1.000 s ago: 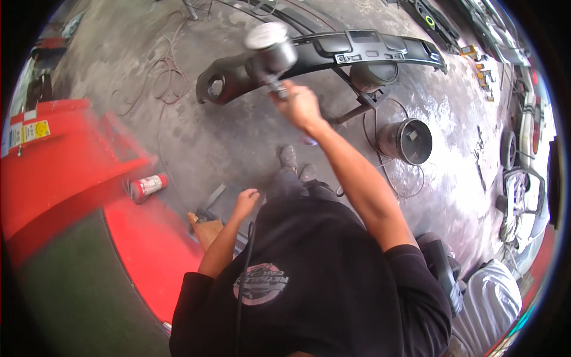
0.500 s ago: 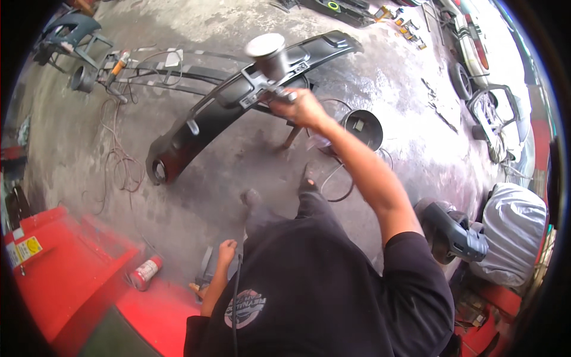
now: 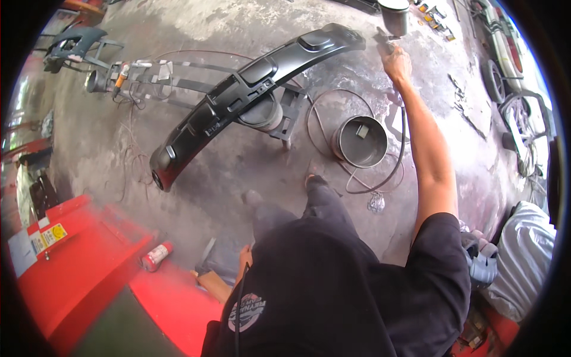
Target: The person spray paints a black car bumper with a silver spray gun, applying multiple coats to the surface. They then clean the spray gun using a solvent and a cloth.
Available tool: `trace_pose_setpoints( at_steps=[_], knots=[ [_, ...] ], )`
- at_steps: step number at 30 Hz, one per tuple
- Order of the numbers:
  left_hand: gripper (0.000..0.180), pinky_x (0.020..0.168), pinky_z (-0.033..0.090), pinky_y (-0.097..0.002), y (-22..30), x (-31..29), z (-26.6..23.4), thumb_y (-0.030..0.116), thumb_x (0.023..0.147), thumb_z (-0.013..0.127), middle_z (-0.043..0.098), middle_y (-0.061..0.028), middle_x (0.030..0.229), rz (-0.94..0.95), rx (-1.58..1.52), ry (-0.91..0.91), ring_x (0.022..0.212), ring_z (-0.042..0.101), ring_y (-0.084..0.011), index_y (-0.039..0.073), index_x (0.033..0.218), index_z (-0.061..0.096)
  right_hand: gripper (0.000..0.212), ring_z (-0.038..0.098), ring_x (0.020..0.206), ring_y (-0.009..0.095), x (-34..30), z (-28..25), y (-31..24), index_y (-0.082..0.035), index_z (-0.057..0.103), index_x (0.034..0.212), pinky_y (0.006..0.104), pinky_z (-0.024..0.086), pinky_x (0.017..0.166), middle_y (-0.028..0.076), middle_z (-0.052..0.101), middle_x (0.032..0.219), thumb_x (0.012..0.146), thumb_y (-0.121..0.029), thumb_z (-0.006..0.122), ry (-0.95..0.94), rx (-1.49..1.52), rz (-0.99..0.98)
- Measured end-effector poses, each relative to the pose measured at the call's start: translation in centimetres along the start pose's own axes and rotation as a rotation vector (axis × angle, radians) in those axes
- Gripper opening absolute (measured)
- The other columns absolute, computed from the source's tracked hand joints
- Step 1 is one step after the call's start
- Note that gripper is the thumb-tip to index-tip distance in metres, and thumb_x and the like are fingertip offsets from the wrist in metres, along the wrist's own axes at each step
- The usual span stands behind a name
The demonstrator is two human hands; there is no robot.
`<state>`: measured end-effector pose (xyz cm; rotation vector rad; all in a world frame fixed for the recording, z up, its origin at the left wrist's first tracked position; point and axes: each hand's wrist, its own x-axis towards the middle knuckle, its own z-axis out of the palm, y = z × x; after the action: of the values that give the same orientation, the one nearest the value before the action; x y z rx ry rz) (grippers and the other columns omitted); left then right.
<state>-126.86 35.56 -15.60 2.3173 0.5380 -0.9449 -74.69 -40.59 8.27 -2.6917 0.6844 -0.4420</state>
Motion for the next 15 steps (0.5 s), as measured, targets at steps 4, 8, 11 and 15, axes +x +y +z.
trace_pose_setpoints(
  at_steps=[4, 8, 11, 15],
  knots=[
    [0.032, 0.096, 0.053, -0.0438, 5.3, -1.7, 0.1, 0.02, 0.107, 0.056, 0.074, -0.0294, 0.115, -0.025, 0.005, -0.155, 0.113, 0.071, -0.0434, -0.002, 0.126, 0.07, 0.051, 0.074, 0.1, 0.047, -0.2, 0.4, 1.6, -0.003, 0.075, 0.114, 0.0552, 0.057, 0.089, 0.027, 0.077, 0.105, 0.097, -0.051, 0.072, -0.013, 0.025, -0.055],
    [0.034, 0.094, 0.053, -0.0412, 12.6, -2.6, -0.7, 0.02, 0.105, 0.059, 0.076, -0.0263, 0.111, -0.061, 0.025, -0.19, 0.107, 0.072, -0.0363, -0.003, 0.128, 0.069, 0.041, 0.076, 0.092, 0.043, -5.6, 0.5, -4.2, -0.004, 0.075, 0.11, 0.0512, 0.06, 0.083, 0.028, 0.076, 0.096, 0.095, -0.042, 0.078, -0.242, 0.34, -0.15],
    [0.034, 0.092, 0.054, -0.0396, 16.5, -1.9, -1.2, 0.019, 0.105, 0.06, 0.077, -0.0225, 0.109, -0.024, -0.095, -0.124, 0.102, 0.072, -0.03, -0.003, 0.129, 0.07, 0.041, 0.077, 0.087, 0.041, -10.1, 0.4, -8.7, -0.005, 0.076, 0.117, 0.0497, 0.061, 0.079, 0.028, 0.076, 0.094, 0.094, -0.039, 0.08, -0.439, 0.599, -0.256],
    [0.034, 0.093, 0.054, -0.0383, 20.8, -1.8, -2.0, 0.02, 0.105, 0.061, 0.079, -0.0188, 0.11, -0.158, -0.26, -0.116, 0.102, 0.072, -0.0252, -0.003, 0.128, 0.073, 0.044, 0.078, 0.087, 0.034, -12.4, -1.9, -13.1, -0.004, 0.075, 0.122, 0.0454, 0.059, 0.079, 0.022, 0.078, 0.091, 0.094, -0.039, 0.081, -0.867, 0.849, -0.312]
  ],
)
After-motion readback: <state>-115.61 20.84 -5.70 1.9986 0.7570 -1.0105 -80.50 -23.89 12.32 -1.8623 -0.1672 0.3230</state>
